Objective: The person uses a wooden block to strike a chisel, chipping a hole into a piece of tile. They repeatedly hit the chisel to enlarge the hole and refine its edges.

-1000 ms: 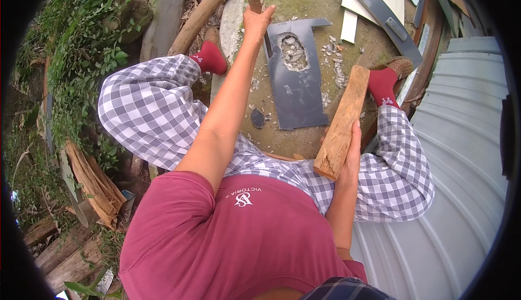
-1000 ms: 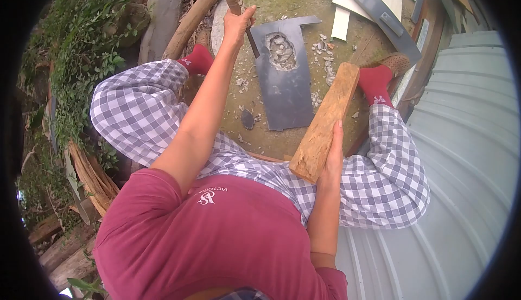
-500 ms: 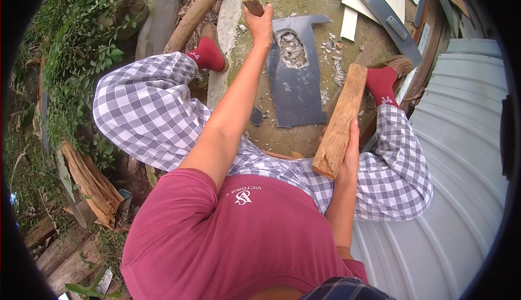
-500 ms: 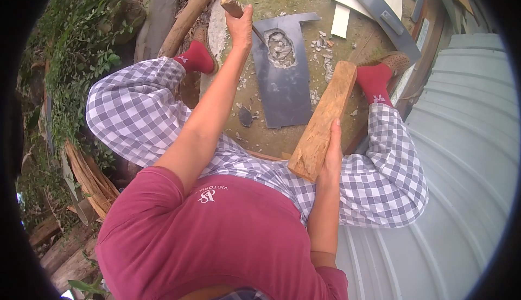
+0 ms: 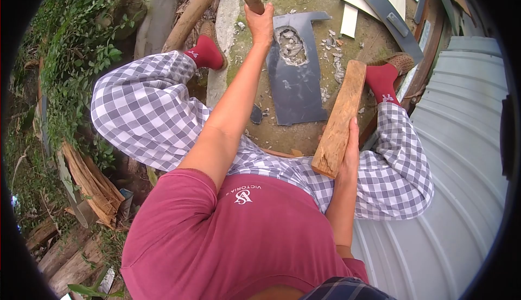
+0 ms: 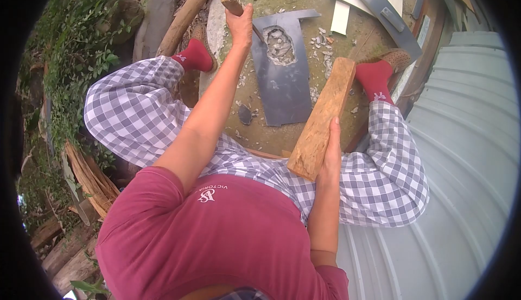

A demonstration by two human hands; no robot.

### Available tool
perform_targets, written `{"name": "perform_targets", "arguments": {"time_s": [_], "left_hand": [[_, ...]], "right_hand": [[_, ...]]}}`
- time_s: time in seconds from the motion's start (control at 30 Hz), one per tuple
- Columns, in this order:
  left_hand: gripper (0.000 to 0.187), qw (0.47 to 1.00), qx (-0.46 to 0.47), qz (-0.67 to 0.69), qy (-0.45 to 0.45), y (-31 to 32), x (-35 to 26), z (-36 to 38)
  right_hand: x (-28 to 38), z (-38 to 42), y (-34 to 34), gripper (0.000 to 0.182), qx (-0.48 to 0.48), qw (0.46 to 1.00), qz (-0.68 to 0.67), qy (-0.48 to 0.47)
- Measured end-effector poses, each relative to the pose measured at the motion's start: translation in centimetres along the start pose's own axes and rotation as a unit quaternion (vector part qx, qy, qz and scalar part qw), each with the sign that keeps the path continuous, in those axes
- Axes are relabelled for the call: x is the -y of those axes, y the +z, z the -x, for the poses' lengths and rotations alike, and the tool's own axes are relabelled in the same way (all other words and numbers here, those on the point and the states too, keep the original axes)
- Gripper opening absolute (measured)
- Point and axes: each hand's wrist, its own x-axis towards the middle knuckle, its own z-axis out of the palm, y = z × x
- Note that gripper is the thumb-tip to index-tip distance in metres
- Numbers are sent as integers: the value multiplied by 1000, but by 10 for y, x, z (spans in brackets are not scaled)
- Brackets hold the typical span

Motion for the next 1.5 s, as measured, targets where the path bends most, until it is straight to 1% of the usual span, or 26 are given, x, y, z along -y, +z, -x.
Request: {"name": "perform_targets", "arguments": {"time_s": [0.1, 0.17, 0.3, 0.43, 0.57, 0.63, 0.67, 0.73, 0.77, 0.83, 0.9, 0.93, 0.97, 1.0, 1.03, 1.1, 1.17, 1.2, 1.27, 1.3, 1.33, 1.37, 1.4, 1.43, 1.47, 1.5], "left_hand": [[40, 1000, -12, -3, 13, 2, -3, 5], [36, 999, -29, -1, 36, 5, -6, 9], [33, 997, -73, 4, 41, 6, -10, 13], [31, 997, -81, -4, 11, 5, -5, 16], [29, 995, -92, 28, -4, 3, -10, 21], [28, 995, -92, 36, -14, 2, -11, 23], [28, 994, -100, 35, -13, 3, -10, 23], [27, 995, -85, 41, -23, 3, -10, 25], [27, 996, -65, 42, -32, 2, -11, 26], [24, 981, -55, 185, -30, 5, 1, 29], [26, 982, -27, 185, -30, 7, -3, 30], [26, 989, -25, 137, -44, 5, -8, 31], [27, 994, -16, 86, -62, 5, -11, 37], [29, 997, -35, 61, -29, 13, -1, 37], [29, 997, -33, 62, -34, 15, 2, 38], [29, 998, -44, 32, -15, 14, 1, 38], [28, 998, -49, 31, -14, 13, 4, 35], [27, 998, -62, 19, -15, 14, 4, 34], [27, 997, -80, 6, -16, 10, 2, 30], [29, 996, -75, 31, -33, 8, -1, 30], [32, 995, -67, 56, -49, 7, -3, 30], [32, 995, -64, 53, -49, 2, -4, 31], [32, 993, -65, 78, -60, -4, -3, 30], [33, 989, -75, 108, -65, -3, -4, 21], [32, 992, -102, 71, -32, -5, 1, 14], [30, 990, -95, 83, -66, -9, 8, 9]], "right_hand": [[0, 0, -1, 57, 6, 1000, -1, 2], [3, 2, 0, 68, 22, 999, 48, 15], [13, -3, 11, 67, 57, 987, 143, -48], [63, -1, 74, 64, 124, 904, 344, -219], [118, 35, 166, 62, 176, 815, 414, -366], [124, 50, 203, 63, 216, 792, 406, -400], [120, 47, 213, 63, 219, 789, 412, -401], [107, 33, 225, 66, 255, 742, 471, -403], [98, 20, 223, 68, 207, 690, 579, -382], [73, -32, 202, 70, 241, 656, 652, -294], [84, -19, 216, 70, 246, 654, 649, -303], [85, -9, 218, 69, 246, 664, 643, -291], [92, 5, 226, 70, 253, 670, 624, -311], [102, 21, 235, 69, 244, 665, 607, -359], [110, 38, 245, 67, 243, 690, 561, -387], [127, 66, 263, 52, 260, 694, 501, -447], [126, 89, 273, 48, 236, 706, 438, -504], [126, 88, 270, 47, 243, 713, 445, -485], [113, 68, 254, 52, 229, 699, 499, -458], [101, 45, 242, 59, 204, 674, 555, -442], [90, 10, 221, 67, 164, 609, 660, -410], [80, -18, 205, 68, 184, 639, 690, -286], [73, -32, 189, 66, 215, 688, 634, -280], [80, -31, 193, 66, 217, 686, 633, -286], [84, -24, 197, 64, 216, 723, 594, -277], [84, -11, 189, 63, 204, 766, 553, -257]]}}
